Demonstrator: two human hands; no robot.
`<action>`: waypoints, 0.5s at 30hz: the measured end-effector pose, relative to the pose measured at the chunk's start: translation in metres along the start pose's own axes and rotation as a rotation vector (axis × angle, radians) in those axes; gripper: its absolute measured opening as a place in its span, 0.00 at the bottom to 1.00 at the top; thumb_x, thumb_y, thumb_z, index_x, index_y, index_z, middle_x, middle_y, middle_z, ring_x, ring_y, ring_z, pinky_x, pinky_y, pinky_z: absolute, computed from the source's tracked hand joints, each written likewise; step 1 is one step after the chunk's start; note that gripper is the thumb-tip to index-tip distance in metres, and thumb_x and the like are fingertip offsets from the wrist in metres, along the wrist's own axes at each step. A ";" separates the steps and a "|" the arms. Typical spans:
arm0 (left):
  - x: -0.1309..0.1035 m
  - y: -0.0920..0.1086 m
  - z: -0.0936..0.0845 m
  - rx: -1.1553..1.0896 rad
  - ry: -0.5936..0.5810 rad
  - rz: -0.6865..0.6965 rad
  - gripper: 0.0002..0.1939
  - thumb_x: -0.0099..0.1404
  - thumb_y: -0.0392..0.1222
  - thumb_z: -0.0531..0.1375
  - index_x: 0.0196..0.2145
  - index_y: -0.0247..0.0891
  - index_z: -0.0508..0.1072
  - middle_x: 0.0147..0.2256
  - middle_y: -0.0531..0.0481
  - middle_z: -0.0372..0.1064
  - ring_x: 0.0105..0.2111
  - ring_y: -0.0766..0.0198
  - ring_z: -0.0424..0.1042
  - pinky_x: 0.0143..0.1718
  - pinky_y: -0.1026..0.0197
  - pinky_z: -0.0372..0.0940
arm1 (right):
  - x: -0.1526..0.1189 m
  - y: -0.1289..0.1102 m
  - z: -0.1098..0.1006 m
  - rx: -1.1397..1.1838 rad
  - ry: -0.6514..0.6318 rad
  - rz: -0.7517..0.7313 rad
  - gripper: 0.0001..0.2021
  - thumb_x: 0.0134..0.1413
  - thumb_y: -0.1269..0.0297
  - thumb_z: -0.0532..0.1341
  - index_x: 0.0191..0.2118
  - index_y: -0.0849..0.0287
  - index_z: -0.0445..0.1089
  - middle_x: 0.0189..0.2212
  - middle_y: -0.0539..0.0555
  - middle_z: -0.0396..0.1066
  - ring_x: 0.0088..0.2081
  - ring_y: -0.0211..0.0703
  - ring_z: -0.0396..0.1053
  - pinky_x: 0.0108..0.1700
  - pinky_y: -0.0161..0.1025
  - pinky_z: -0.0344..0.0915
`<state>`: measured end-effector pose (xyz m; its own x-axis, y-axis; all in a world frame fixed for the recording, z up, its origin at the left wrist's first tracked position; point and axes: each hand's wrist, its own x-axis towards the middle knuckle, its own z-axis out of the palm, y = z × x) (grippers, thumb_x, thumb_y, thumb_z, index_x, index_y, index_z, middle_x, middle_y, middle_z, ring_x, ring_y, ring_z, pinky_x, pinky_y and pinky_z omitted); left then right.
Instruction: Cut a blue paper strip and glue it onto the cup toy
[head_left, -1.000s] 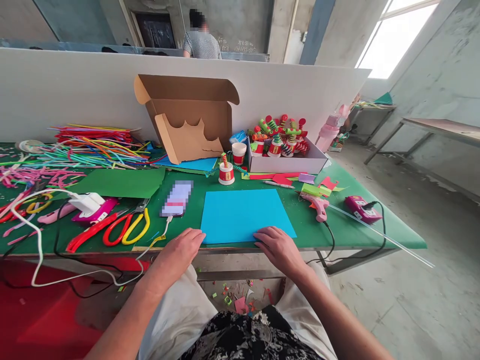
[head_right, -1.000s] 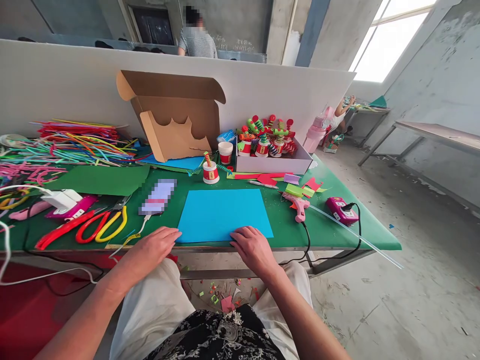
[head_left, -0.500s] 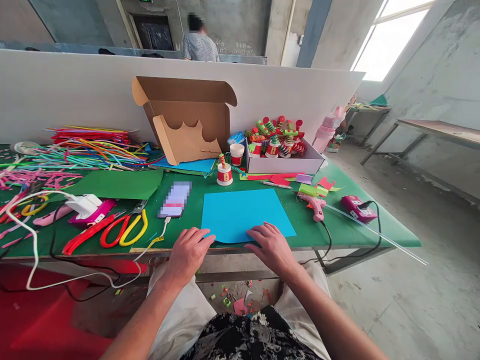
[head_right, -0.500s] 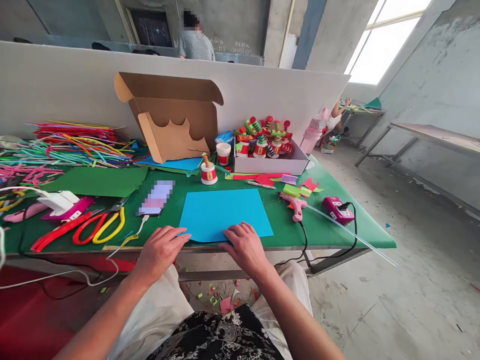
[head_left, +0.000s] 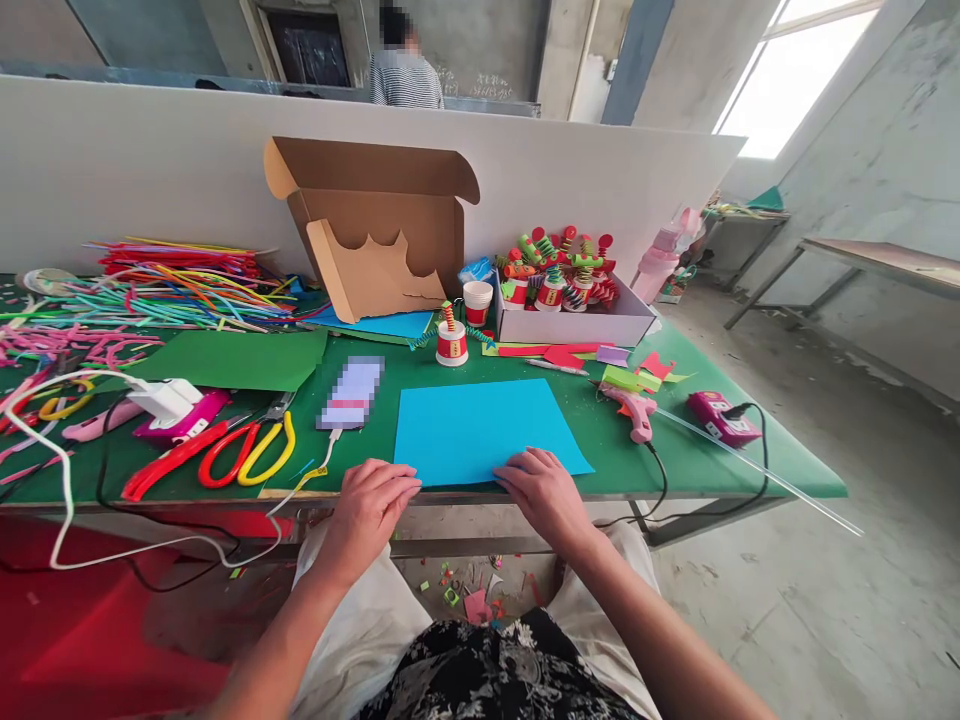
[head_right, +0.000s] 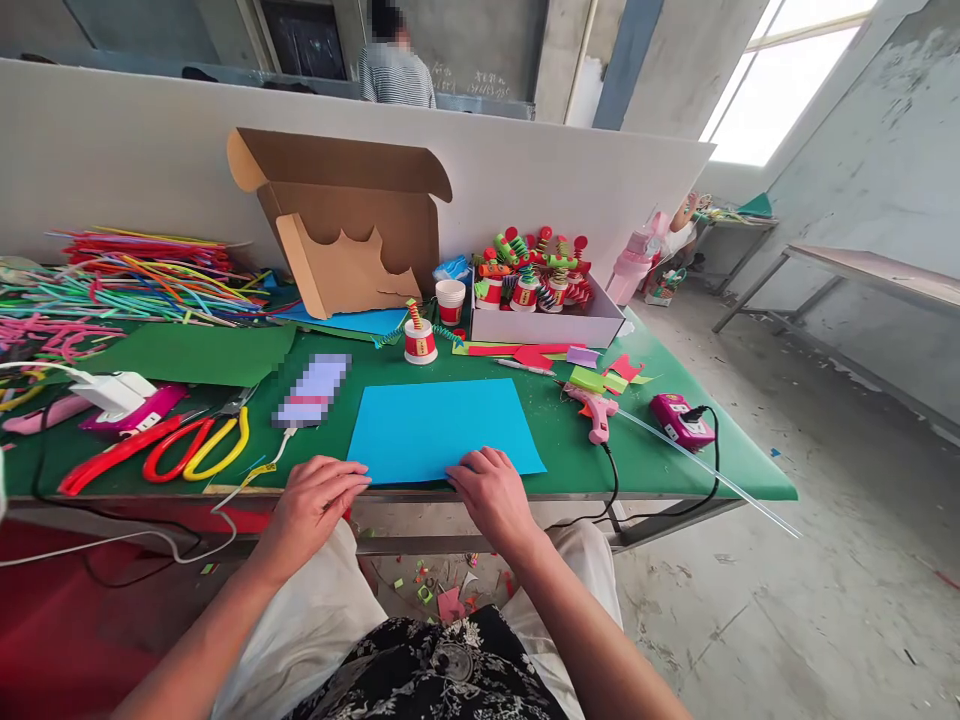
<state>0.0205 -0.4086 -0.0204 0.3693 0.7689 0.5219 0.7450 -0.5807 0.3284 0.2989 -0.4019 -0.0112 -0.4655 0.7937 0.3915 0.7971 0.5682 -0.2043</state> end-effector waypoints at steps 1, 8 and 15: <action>0.001 -0.002 0.001 -0.024 0.002 -0.038 0.13 0.72 0.41 0.53 0.37 0.44 0.78 0.40 0.50 0.78 0.41 0.59 0.70 0.43 0.54 0.62 | 0.002 0.002 -0.002 0.014 -0.016 0.036 0.10 0.65 0.63 0.58 0.42 0.52 0.77 0.36 0.54 0.76 0.39 0.46 0.69 0.43 0.42 0.63; 0.012 -0.010 0.007 -0.057 -0.004 -0.184 0.18 0.71 0.46 0.52 0.27 0.41 0.75 0.33 0.48 0.75 0.34 0.59 0.70 0.37 0.57 0.62 | 0.007 0.039 -0.027 0.147 -0.123 0.255 0.08 0.61 0.62 0.62 0.34 0.54 0.78 0.32 0.53 0.78 0.35 0.47 0.72 0.46 0.45 0.62; 0.020 -0.010 0.011 -0.017 -0.027 -0.272 0.16 0.68 0.45 0.54 0.24 0.41 0.71 0.29 0.49 0.71 0.32 0.59 0.69 0.35 0.59 0.61 | -0.004 0.075 -0.035 0.336 -0.115 0.500 0.10 0.56 0.56 0.61 0.29 0.53 0.76 0.27 0.49 0.77 0.34 0.47 0.73 0.43 0.43 0.65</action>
<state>0.0261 -0.3845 -0.0218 0.1717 0.9041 0.3914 0.8095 -0.3559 0.4669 0.3735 -0.3700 0.0036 -0.1201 0.9896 0.0797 0.7738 0.1436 -0.6170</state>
